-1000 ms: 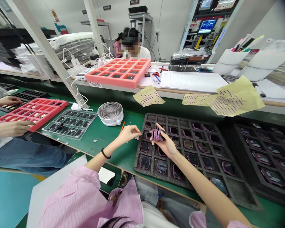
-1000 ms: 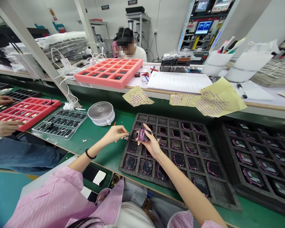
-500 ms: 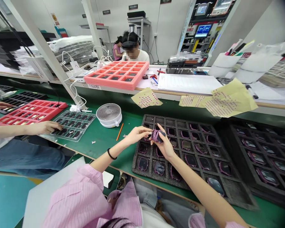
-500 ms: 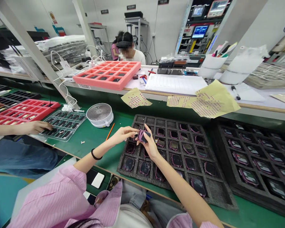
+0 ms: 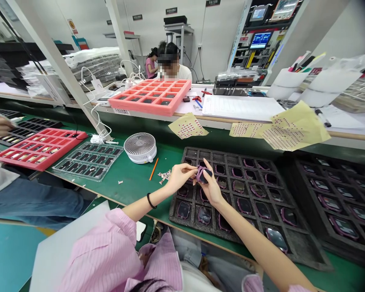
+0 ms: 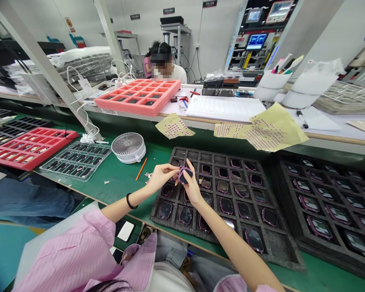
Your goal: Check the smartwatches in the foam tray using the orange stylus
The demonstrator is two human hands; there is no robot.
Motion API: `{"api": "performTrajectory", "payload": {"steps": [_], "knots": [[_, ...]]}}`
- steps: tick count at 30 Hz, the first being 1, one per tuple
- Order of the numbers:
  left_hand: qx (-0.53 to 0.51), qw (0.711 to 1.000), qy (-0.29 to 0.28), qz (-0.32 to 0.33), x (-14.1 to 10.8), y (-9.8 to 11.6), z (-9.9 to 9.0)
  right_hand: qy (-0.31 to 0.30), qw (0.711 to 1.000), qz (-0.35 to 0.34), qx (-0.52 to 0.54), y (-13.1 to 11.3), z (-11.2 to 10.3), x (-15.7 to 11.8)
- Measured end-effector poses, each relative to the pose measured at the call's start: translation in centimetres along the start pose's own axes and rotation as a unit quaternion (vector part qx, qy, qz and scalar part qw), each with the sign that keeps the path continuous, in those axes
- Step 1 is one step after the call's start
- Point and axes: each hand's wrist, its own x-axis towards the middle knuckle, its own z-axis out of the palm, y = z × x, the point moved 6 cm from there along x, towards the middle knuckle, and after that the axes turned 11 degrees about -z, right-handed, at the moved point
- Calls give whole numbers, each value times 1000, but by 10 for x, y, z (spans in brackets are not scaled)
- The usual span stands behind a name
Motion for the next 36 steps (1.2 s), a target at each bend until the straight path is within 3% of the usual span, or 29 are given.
{"api": "performTrajectory", "payload": {"steps": [3, 8, 13, 16, 18, 20, 21, 23, 28, 32, 36], "knots": [[27, 998, -24, 44, -10, 4, 11, 34, 999, -6, 7, -3, -5, 2], [86, 968, -233, -32, -23, -12, 30, 63, 998, -11, 9, -6, -11, 4], [125, 945, -299, -55, -23, -16, 21, 37, 999, 21, -11, 1, -10, 2], [205, 944, -259, -25, -9, -7, -7, 11, 999, 37, -5, 0, -6, 2], [302, 943, -139, -1, 5, -3, -38, 1, 1000, 25, -8, -4, -4, 4], [436, 897, -65, 6, 11, -8, -60, 6, 1000, 11, -15, -8, -6, 6], [472, 880, -56, 5, 11, -14, -66, 12, 1000, 8, -17, -9, -7, 6], [510, 858, -63, 3, 10, -27, -70, 18, 1000, 11, -16, -8, -9, 6], [536, 839, -87, -1, 5, -45, -61, 9, 999, 35, -11, 0, -6, 4], [535, 840, -87, 5, 3, -42, -60, 17, 999, 42, -1, 0, -5, 2], [508, 860, -53, 20, 1, -25, -65, 18, 999, 40, 4, -1, -4, 3]]}}
